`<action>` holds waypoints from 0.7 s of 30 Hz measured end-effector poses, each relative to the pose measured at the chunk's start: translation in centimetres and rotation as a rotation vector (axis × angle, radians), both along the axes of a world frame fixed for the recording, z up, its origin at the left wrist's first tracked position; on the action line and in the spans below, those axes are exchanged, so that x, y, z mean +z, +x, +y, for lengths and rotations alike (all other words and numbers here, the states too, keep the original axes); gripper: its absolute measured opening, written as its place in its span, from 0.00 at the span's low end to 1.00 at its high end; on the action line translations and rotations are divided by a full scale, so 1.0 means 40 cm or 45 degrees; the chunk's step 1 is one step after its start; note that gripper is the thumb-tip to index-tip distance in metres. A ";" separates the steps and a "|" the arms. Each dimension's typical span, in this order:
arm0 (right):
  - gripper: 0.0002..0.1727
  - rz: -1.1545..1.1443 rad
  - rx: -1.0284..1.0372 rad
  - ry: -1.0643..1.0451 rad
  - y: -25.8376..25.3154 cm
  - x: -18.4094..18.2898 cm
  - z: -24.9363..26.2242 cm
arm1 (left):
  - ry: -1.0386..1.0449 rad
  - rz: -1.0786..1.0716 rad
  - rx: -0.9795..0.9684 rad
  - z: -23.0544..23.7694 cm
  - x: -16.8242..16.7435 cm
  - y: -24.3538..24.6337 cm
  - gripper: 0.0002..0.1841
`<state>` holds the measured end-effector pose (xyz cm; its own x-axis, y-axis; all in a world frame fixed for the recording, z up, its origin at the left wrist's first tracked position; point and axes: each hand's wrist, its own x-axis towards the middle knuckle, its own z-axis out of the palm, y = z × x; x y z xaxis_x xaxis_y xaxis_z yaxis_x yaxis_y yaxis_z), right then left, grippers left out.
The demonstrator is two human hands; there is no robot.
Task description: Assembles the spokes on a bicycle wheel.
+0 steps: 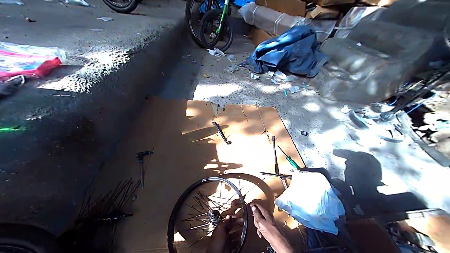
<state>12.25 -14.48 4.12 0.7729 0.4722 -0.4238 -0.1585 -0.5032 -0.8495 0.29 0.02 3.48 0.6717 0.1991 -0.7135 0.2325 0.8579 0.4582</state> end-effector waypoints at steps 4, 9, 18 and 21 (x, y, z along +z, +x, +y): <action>0.24 0.098 0.022 -0.050 0.004 0.035 0.003 | -0.025 -0.016 -0.010 0.008 -0.006 -0.003 0.23; 0.20 -0.007 0.041 -0.055 0.014 0.009 -0.002 | -0.037 -0.014 -0.030 0.006 -0.012 -0.001 0.22; 0.18 -0.046 0.113 -0.091 0.009 0.017 0.000 | -0.062 -0.013 -0.011 0.004 -0.003 -0.002 0.24; 0.17 -0.026 0.089 -0.150 0.018 0.004 0.016 | 0.076 0.113 -0.223 0.022 0.017 -0.018 0.20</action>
